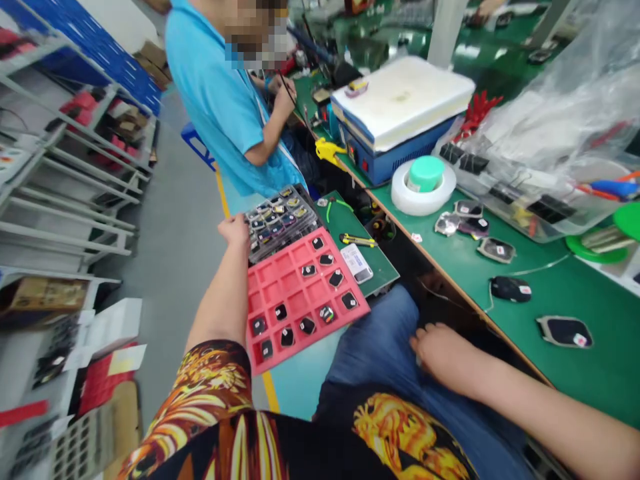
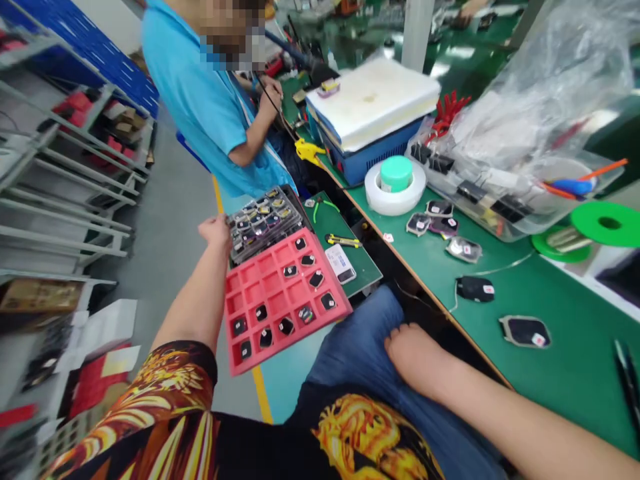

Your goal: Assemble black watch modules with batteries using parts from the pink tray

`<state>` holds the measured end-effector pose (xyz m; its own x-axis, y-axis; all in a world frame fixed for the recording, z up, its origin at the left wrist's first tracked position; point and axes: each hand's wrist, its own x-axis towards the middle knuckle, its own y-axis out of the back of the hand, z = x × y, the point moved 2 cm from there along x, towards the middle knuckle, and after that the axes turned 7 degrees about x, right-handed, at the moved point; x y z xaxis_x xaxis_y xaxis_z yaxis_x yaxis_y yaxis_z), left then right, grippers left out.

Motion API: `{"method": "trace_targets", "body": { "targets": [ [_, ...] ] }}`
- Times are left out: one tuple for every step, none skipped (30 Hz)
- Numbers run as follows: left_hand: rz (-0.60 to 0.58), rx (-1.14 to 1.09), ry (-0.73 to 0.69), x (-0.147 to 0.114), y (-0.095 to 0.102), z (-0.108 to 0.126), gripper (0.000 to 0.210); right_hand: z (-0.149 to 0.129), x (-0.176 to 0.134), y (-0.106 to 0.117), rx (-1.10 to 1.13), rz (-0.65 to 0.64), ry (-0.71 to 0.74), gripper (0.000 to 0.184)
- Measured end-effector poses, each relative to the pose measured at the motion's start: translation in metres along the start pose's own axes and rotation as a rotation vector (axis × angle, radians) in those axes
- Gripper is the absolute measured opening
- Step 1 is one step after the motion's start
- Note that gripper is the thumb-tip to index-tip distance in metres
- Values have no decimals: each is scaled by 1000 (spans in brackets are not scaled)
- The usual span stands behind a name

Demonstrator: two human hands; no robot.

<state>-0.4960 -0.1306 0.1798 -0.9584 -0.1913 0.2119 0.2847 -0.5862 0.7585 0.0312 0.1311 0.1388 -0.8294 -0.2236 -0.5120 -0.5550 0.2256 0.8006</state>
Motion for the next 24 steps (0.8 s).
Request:
{"method": "trace_targets", "body": {
  "targets": [
    [15, 3, 4, -14, 4, -8, 41, 1, -1, 4, -8, 1, 0, 27],
    [28, 5, -15, -32, 9, -16, 44, 1, -2, 7, -13, -6, 2, 27],
    [26, 9, -60, -55, 15, -24, 48, 1, -2, 10, -12, -30, 2, 27],
    [6, 14, -130, -81, 22, -31, 53, 1, -2, 11, -10, -51, 6, 27],
    [-27, 22, -225, -110, 29, -37, 57, 1, -2, 12, -6, -72, 10, 27],
    [-99, 33, -312, -143, 36, -41, 59, 0, -3, 12, -3, -89, 14, 27],
    [-153, 31, -375, -177, 43, -45, 58, -1, -3, 12, -4, -98, 18, 28],
    [-185, 23, -442, -213, 50, -46, 53, -2, -3, 12, -7, -102, 22, 28],
    [-228, 1, -525, -248, 55, -46, 40, -3, -3, 11, -14, -104, 25, 28],
    [-278, -43, -602, -284, 58, -44, 26, -3, -3, 11, -22, -103, 27, 29],
    [-350, -102, -677, -318, 58, -42, 20, -3, -3, 11, -31, -108, 30, 30],
    [-455, -154, -749, -351, 56, -39, 22, -3, -3, 11, -38, -112, 34, 31],
    [-580, -193, -823, -383, 50, -35, 25, -2, -3, 12, -43, -118, 36, 32],
    [-711, -204, -882, -411, 42, -31, 28, -1, -2, 13, -48, -126, 37, 34],
    [-845, -179, -930, -436, 30, -28, 30, 1, -2, 14, -53, -133, 38, 35],
    [-977, -115, -969, -458, 17, -26, 32, 3, -2, 15, -59, -138, 36, 36],
    [-1091, -15, -1004, -476, 1, -24, 34, 5, -1, 16, -68, -138, 33, 37],
    [-1173, 92, -1034, -491, -14, -22, 35, 7, -1, 16, -78, -134, 29, 37],
    [-1217, 151, -1054, -502, -29, -20, 34, 8, -2, 17, -88, -129, 22, 37],
    [-1240, 192, -1069, -511, -44, -17, 33, 10, -2, 17, -95, -118, 15, 37],
    [-1253, 216, -1083, -517, -56, -14, 32, 11, -2, 18, -97, -107, 7, 38],
    [-1258, 225, -1095, -523, -67, -10, 31, 12, -3, 18, -97, -100, -2, 38],
    [-1265, 239, -1107, -527, -76, -7, 31, 12, -4, 19, -97, -98, -10, 39],
    [-1273, 252, -1120, -531, -83, -4, 31, 12, -5, 19, -99, -103, -18, 39]
  ]
}}
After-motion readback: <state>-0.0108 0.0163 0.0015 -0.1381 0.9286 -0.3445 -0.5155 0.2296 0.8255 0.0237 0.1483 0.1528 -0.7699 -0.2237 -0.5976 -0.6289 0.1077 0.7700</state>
